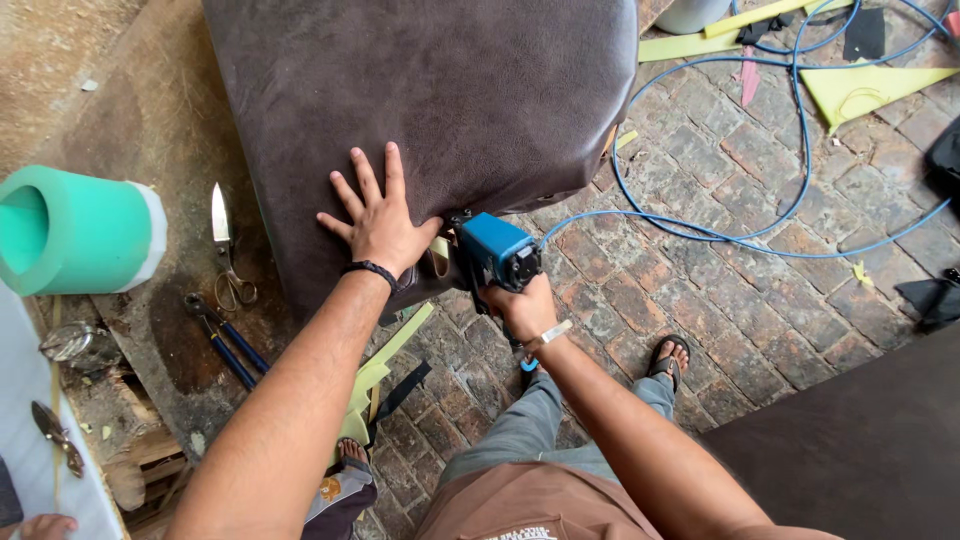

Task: The person staples brown fabric onto a wooden chair frame using a pneumatic staple gun. They repeatedly pull the fabric taut, position it over the frame, and fire staples along the edges to secure it in place.

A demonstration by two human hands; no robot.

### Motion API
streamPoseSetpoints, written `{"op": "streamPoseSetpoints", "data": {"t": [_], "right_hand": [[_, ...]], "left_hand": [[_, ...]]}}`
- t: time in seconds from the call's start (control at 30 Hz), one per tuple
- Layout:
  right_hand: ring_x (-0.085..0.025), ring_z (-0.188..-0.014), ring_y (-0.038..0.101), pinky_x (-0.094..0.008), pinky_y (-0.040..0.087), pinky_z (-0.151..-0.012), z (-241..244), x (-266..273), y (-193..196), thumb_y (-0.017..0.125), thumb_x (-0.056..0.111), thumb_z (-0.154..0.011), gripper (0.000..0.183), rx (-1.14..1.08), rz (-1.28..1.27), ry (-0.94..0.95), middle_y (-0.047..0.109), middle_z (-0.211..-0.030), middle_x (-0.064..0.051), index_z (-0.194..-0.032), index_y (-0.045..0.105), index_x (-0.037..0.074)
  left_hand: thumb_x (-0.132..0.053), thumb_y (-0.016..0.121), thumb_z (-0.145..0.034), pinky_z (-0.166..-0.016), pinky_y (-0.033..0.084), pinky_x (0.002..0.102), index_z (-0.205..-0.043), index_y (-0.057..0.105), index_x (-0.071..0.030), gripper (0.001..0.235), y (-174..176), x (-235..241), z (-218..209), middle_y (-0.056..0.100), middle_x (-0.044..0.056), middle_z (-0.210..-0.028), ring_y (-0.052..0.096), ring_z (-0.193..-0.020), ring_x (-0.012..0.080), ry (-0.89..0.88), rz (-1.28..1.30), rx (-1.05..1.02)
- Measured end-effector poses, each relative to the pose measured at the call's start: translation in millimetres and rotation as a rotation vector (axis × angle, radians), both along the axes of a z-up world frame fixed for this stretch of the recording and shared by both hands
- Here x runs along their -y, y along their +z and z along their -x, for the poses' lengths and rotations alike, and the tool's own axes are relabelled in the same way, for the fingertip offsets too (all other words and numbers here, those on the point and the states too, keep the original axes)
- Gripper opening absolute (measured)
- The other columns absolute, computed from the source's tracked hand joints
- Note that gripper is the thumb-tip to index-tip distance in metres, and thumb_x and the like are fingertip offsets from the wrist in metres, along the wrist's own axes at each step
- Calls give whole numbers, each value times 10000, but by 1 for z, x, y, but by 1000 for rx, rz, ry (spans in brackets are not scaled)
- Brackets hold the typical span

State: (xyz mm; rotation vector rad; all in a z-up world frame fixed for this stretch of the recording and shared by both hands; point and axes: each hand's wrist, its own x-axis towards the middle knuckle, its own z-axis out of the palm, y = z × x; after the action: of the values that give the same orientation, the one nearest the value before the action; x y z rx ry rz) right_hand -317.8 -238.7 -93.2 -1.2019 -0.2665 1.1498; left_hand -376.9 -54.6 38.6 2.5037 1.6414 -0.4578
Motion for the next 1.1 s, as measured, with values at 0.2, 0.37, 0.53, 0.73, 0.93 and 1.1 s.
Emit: {"op": "streamPoseSetpoints", "data": {"t": [0.2, 0.37, 0.53, 0.73, 0.93, 1.1], "right_hand": [[-140, -533, 614, -299, 484, -486, 21, -22, -5, 679, -55, -747, 126, -32, -52, -110, 656, -666, -46, -865, 670, -9], [-126, -521, 589, -282, 455, -469, 23, -29, -2, 641, -74, -717, 311, -48, -47, -139, 642, -660, -28, -1006, 695, 27], [-114, -518, 560, -277, 442, -474, 17, -15, 7, 650, -46, -777, 288, -51, -82, -73, 619, -656, -26, -1050, 711, 21], [-123, -487, 578, -289, 464, -465, 19, -1, 19, 668, -47, -749, 348, -121, -67, -151, 631, -638, -31, -1087, 700, 30], [-125, -490, 590, -294, 475, -468, 18, -13, 14, 683, -6, -772, 316, -94, -18, -87, 647, -638, -37, -1083, 724, 35], [-127, -512, 614, -295, 484, -474, 31, -24, 9, 718, 14, -793, 183, -80, 36, -110, 662, -659, -39, -973, 695, -10]], "left_hand": [[-456, 824, -806, -1075, 71, 871, -1644, -5, -303, 1189, -7, 4, -1, -105, 178, -1706, -67, -1533, 532, -28, -50, -14], [-454, 817, -812, -1065, 76, 872, -1640, -7, -289, 1180, -10, 1, 1, -106, 199, -1702, -75, -1528, 543, -33, -44, -17], [-464, 830, -807, -1070, 67, 872, -1644, -12, -287, 1201, -7, 4, 0, -111, 198, -1700, -75, -1528, 541, -29, -36, -26], [-509, 827, -808, -1078, 87, 865, -1635, 7, -302, 1184, -5, 6, -4, -94, 195, -1696, -60, -1531, 533, -16, -70, -9], [-494, 813, -830, -1064, 105, 872, -1634, 14, -277, 1154, -11, 10, -9, -80, 221, -1686, -34, -1516, 550, -13, -128, -48], [-473, 811, -834, -1060, 123, 879, -1648, 8, -252, 1164, -16, 13, -6, -54, 236, -1686, -12, -1519, 561, -18, -155, -73]]}}
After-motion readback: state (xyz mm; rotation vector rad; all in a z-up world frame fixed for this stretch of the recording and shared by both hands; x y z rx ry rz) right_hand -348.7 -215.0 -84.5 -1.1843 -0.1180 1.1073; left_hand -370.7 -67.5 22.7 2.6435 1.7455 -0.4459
